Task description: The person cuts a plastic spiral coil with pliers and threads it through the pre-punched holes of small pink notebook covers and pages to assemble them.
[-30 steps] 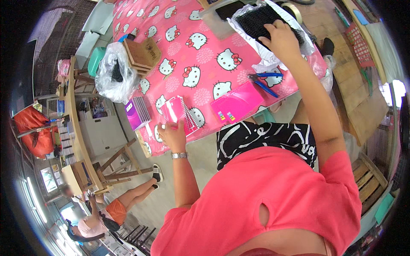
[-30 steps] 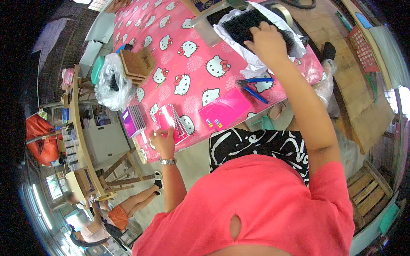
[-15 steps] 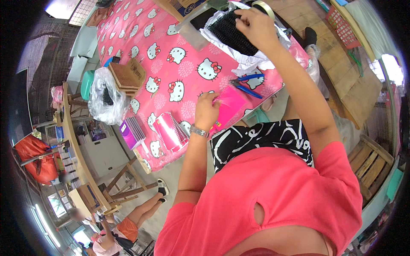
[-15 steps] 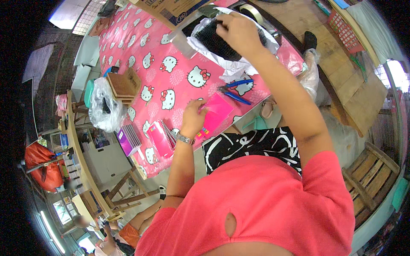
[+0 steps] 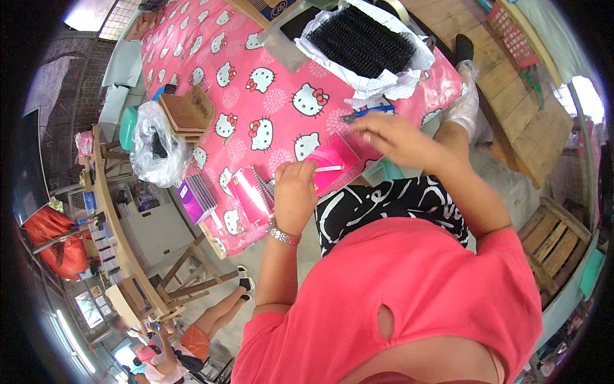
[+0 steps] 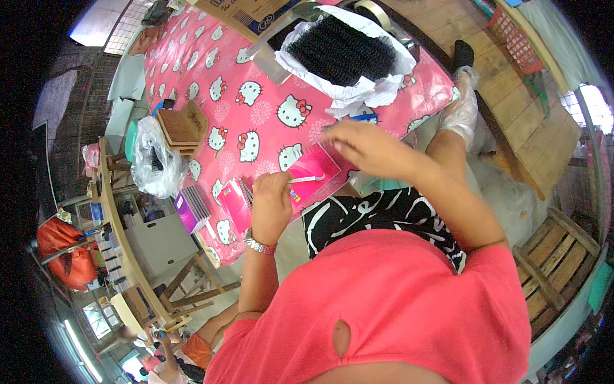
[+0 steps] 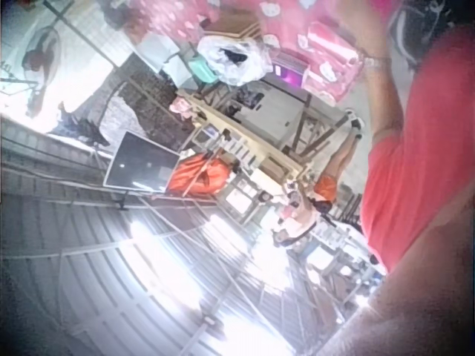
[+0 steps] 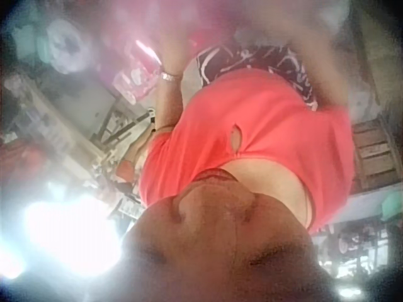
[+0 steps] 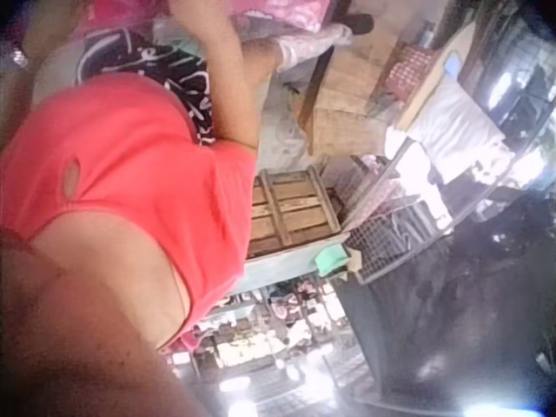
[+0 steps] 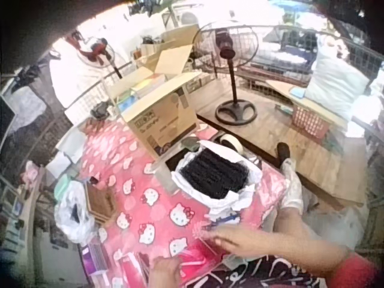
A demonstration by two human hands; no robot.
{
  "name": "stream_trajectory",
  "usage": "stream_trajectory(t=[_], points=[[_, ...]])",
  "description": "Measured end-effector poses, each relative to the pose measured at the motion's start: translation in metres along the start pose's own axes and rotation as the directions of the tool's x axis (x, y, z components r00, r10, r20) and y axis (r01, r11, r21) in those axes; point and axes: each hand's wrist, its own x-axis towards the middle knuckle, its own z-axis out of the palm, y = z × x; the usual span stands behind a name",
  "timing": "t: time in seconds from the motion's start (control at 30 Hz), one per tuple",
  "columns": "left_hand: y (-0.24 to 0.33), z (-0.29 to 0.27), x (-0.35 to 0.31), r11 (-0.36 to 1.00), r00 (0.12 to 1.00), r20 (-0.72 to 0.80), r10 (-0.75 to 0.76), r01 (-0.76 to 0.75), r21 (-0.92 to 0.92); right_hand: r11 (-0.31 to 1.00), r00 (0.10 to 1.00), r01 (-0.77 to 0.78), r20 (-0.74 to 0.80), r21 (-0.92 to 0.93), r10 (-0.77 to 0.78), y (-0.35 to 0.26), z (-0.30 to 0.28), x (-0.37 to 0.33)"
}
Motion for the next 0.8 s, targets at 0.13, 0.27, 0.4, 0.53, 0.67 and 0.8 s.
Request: stream_trajectory(t=[0.13, 0.27, 0.4, 0.53, 0.67, 0.8], points=[[-0.004, 0.015, -0.012, 0.996, 0.999, 0.005, -0.047, 0.047, 0.080, 1.000, 1.000, -0.002, -0.017, 0.023, 0.002, -0.004, 0.027, -0.023], [0.002, 0.023, -0.011, 0.992, 0.997, -0.077, 0.003, 0.007, 0.128, 0.977, 0.994, 0.022, -0.096, -0.213, -0.043, -0.002, 0.039, -0.029], [0.000, 0.024, -0.013, 0.994, 0.998, -0.068, 0.002, 0.005, 0.109, 0.958, 0.969, 0.064, -0.213, -0.279, -0.127, -0.005, 0.039, -0.027], [-0.003, 0.025, -0.012, 0.995, 0.997, -0.070, 0.013, -0.006, 0.097, 0.928, 0.968, 0.107, -0.174, -0.356, -0.178, -0.004, 0.041, -0.027], [0.001, 0.021, -0.010, 0.997, 0.999, -0.053, 0.012, -0.009, 0.071, 0.961, 0.970, 0.133, -0.168, -0.242, -0.177, 0.000, 0.043, -0.030], [0.004, 0.023, -0.008, 0.997, 0.996, -0.085, 0.039, -0.034, 0.064, 0.948, 0.957, 0.220, -0.138, -0.228, -0.255, 0.003, 0.041, -0.032]])
